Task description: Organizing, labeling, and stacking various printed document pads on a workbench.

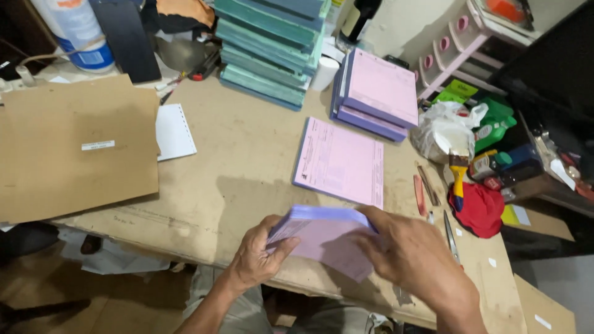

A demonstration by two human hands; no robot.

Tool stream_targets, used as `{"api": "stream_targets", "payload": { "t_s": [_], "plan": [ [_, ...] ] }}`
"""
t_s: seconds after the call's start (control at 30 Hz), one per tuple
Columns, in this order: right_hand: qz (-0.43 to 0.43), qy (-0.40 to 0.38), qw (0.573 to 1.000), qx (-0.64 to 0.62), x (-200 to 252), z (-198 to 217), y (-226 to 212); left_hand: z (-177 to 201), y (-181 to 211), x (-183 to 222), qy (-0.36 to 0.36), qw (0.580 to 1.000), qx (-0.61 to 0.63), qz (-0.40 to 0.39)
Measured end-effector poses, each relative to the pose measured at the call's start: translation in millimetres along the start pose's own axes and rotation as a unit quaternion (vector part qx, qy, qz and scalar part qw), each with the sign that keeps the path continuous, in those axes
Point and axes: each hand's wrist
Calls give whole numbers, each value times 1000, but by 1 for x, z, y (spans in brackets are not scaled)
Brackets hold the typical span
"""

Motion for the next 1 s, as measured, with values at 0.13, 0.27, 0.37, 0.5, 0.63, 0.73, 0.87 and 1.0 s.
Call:
{"api": "stream_targets", "payload": {
  "t_s": [0.13, 0.27, 0.37, 0.5, 0.63, 0.73, 0.87, 1.0],
  "plan": [
    [84, 216, 954, -188, 23, -28, 22, 17, 55, -34, 56, 989, -130, -43],
    [-29, 325, 831, -451, 32, -112, 52, 8, 88, -67, 114, 984, 136, 4],
    [-115, 369, 730, -563, 22, -183, 57, -8, 84, -68, 9, 976, 209, 55],
    [-129, 381, 692, -600, 5, -212, 44, -21, 56, -58, 5, 997, 77, 12],
    [-113, 434, 642, -621, -7, -216, 40, -19, 50, -54, 3, 998, 65, 12],
    [-69, 410, 639, -647, -7, -216, 39, -18, 28, -42, 25, 999, 45, 6],
    [-14, 436, 605, -666, -9, -224, 39, -22, 12, -35, 41, 998, 14, -38],
    [17, 443, 566, -696, 0, -218, 40, -22, -1, -24, 47, 991, -20, -127]
  ]
}}
Point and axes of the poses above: each hand's wrist, its own x-axis away from the middle knuckle, its own z-axis out of the back of the hand, y = z × x, and after that the axes turned 8 degrees about x, right-handed
